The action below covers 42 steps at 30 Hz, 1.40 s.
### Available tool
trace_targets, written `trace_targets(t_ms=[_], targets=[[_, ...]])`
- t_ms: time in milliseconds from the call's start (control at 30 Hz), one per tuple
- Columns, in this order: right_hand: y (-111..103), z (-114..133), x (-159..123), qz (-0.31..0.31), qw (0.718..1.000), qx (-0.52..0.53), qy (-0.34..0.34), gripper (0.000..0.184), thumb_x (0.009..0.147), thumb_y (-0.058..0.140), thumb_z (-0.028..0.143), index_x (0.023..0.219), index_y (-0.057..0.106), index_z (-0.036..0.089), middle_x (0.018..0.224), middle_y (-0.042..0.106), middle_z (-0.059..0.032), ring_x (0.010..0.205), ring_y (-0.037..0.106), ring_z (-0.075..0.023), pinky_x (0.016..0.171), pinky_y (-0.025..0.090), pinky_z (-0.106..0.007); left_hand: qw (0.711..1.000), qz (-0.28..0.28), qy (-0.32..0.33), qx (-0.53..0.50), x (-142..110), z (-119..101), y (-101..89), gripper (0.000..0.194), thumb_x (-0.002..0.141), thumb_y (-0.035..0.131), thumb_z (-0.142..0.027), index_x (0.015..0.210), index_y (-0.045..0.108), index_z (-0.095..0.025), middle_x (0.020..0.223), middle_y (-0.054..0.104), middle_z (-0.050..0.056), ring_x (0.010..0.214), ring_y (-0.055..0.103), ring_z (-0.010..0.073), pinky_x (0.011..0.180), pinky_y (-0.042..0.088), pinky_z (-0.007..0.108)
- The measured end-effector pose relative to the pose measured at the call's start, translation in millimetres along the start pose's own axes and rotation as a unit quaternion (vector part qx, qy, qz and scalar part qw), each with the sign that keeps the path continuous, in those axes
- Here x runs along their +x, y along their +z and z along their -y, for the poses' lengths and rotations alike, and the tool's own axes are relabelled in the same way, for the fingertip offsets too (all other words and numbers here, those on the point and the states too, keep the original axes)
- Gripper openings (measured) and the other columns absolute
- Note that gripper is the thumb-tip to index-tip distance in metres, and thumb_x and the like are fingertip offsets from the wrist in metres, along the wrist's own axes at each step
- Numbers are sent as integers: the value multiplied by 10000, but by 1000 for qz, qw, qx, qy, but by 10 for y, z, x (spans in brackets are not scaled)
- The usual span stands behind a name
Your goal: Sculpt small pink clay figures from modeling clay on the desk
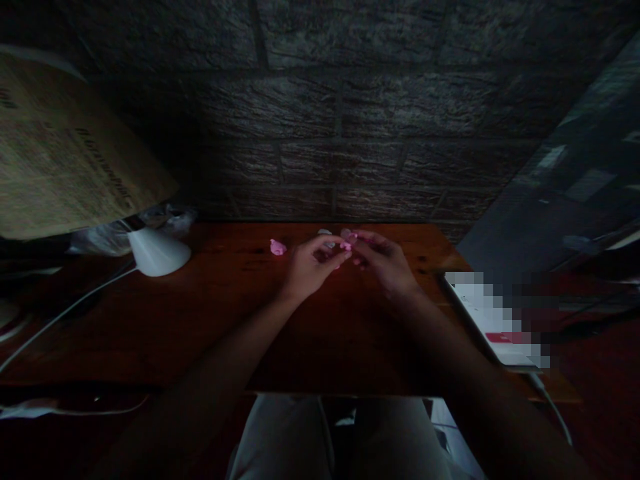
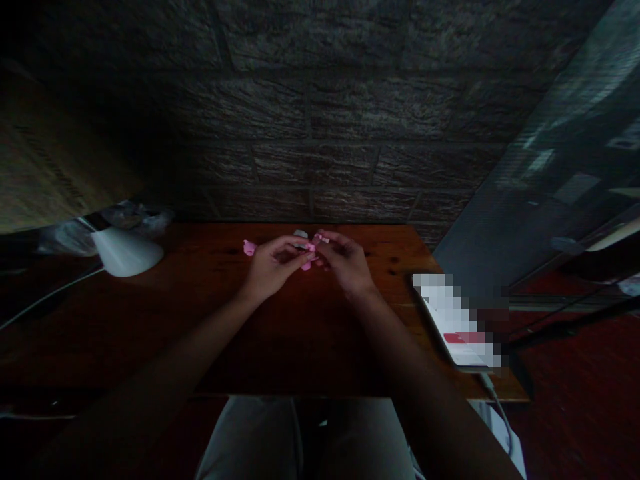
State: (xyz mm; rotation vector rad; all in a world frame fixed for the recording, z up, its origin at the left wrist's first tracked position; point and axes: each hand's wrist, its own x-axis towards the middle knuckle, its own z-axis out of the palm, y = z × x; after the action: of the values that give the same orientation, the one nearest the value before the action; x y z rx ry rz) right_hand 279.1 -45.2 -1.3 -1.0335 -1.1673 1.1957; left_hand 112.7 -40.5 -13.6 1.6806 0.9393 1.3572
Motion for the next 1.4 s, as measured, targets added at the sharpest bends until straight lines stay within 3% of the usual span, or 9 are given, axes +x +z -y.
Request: trace_targets(t_ms=[267,467,667,900,1233,1400], targets=[[-3,45,-25,47,999,-10,-5,386,719,840,528,928,776,209,872,775,-57,671,627,-143,585,452,-270,993,12,-50,-106,51,-6,-40,283,799,801,-347,1026,740,-189,811,759,31,647,690,151,657,542,289],[-38,31,-9,44,999,-11,-16,376,706,856,536,909,798,225,895,771,-51,677,603,-138,594,463,-273,989,-3,-83,-126,57,-27,-49,281,814,790,-402,1010,764,-202,785,746,35,627,668,135,582,487,251],[-32,27,-10,47,998,-26,-19,404,694,847,582,878,800,226,852,758,-50,674,596,-147,590,465,-281,986,7,-102,-131,62,-8,-48,291,788,804,-421,993,766,-218,869,763,42,669,671,136,629,506,268],[-44,40,-13,24,999,-22,-19,368,727,816,533,941,787,235,1010,775,-62,676,613,-137,600,468,-282,978,-3,-141,-152,73,-34,-59,278,768,823,-416,959,766,-222,829,750,22,661,664,125,643,518,258],[-82,31,16,20,999,-22,-22,405,696,846,490,998,777,228,935,767,-50,696,635,-148,598,473,-278,984,19,-119,-131,45,-1,-46,333,764,834,-400,1018,747,-203,973,783,68,839,739,193,694,541,286],[-238,29,75,63,994,-80,-49,362,699,832,425,986,784,209,903,777,-56,706,648,-160,622,495,-287,988,30,-111,-104,41,35,-43,265,788,812,-348,994,756,-191,916,780,60,749,713,166,659,545,279]])
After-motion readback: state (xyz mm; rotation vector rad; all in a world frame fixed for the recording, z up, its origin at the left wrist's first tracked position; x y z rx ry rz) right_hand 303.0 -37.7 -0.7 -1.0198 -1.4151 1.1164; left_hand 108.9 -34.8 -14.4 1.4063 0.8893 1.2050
